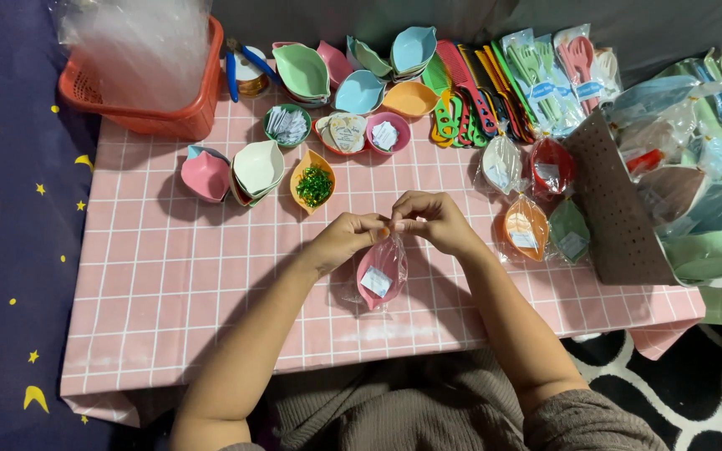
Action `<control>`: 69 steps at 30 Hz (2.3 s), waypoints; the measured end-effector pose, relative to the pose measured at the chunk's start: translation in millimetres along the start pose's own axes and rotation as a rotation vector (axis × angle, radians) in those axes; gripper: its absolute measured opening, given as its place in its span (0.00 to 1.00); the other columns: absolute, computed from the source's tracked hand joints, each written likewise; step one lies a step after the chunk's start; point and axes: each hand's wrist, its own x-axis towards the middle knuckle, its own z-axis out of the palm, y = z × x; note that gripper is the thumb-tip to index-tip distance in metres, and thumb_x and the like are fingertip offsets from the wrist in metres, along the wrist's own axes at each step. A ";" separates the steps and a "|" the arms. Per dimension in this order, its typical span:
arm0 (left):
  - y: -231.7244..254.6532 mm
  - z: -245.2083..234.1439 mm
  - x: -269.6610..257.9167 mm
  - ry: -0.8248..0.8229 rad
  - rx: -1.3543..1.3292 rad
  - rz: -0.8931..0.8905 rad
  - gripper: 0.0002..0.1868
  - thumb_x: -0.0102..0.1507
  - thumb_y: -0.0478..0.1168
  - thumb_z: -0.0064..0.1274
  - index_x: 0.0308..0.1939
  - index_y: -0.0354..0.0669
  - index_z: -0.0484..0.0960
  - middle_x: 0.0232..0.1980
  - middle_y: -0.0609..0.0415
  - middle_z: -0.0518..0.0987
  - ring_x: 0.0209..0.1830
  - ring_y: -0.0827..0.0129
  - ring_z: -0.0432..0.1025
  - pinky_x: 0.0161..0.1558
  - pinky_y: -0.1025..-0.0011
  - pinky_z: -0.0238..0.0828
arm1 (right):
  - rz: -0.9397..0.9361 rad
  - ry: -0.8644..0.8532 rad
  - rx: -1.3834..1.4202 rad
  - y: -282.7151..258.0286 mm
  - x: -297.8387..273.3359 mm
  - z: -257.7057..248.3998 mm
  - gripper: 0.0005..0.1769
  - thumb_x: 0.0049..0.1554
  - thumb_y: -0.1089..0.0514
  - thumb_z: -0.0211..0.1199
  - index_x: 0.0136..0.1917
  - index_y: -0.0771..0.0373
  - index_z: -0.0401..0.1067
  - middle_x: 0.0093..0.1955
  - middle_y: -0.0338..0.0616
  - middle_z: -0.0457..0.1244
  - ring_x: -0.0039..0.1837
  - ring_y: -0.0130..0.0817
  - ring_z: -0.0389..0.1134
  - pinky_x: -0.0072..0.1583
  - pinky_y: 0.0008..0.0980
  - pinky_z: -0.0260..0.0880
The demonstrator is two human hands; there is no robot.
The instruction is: Packaging small decorative leaf-shaped containers into individual clear plastic bags on a workspace.
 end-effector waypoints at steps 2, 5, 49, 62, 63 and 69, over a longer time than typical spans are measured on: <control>-7.4 -1.3 2.8 0.013 0.041 0.011 0.09 0.64 0.42 0.61 0.45 0.43 0.88 0.45 0.53 0.82 0.48 0.72 0.72 0.56 0.70 0.68 | -0.004 0.012 -0.018 6.8 0.3 -0.6 0.05 0.49 0.66 0.73 0.40 0.69 0.79 0.39 0.46 0.66 0.39 0.27 0.63 0.44 0.26 0.65; -13.1 -1.9 6.3 0.045 0.084 0.016 0.10 0.62 0.42 0.63 0.45 0.43 0.88 0.43 0.54 0.82 0.45 0.74 0.73 0.54 0.71 0.69 | -0.004 0.030 -0.037 8.7 1.3 1.5 0.05 0.49 0.65 0.73 0.40 0.69 0.79 0.39 0.46 0.67 0.39 0.27 0.63 0.44 0.26 0.65; 32.3 -40.5 -10.1 -0.392 0.714 -0.185 0.08 0.55 0.47 0.64 0.38 0.57 0.90 0.35 0.56 0.86 0.36 0.69 0.78 0.40 0.70 0.73 | -0.792 -0.056 -1.081 37.4 157.2 62.1 0.12 0.48 0.48 0.73 0.44 0.51 0.77 0.44 0.37 0.63 0.47 0.39 0.69 0.45 0.36 0.70; 37.7 -39.1 -10.7 -0.401 0.733 -0.190 0.07 0.57 0.46 0.62 0.38 0.60 0.90 0.35 0.58 0.86 0.36 0.71 0.77 0.41 0.71 0.73 | -0.877 -0.098 -1.196 52.4 170.8 64.3 0.02 0.55 0.55 0.66 0.41 0.52 0.75 0.45 0.34 0.61 0.48 0.34 0.67 0.45 0.30 0.68; 38.2 -38.8 -10.9 -0.403 0.735 -0.186 0.06 0.56 0.46 0.62 0.38 0.60 0.90 0.34 0.58 0.86 0.36 0.71 0.77 0.41 0.71 0.73 | -0.875 -0.103 -1.198 47.9 168.7 64.1 0.02 0.54 0.57 0.66 0.41 0.54 0.75 0.46 0.35 0.61 0.49 0.35 0.67 0.45 0.31 0.68; 37.5 -38.3 -11.1 -0.408 0.733 -0.165 0.07 0.56 0.46 0.63 0.38 0.58 0.90 0.36 0.54 0.86 0.39 0.66 0.79 0.43 0.69 0.74 | -0.865 -0.102 -1.134 40.0 163.5 62.9 0.04 0.53 0.58 0.67 0.43 0.56 0.74 0.46 0.38 0.64 0.50 0.38 0.69 0.46 0.33 0.70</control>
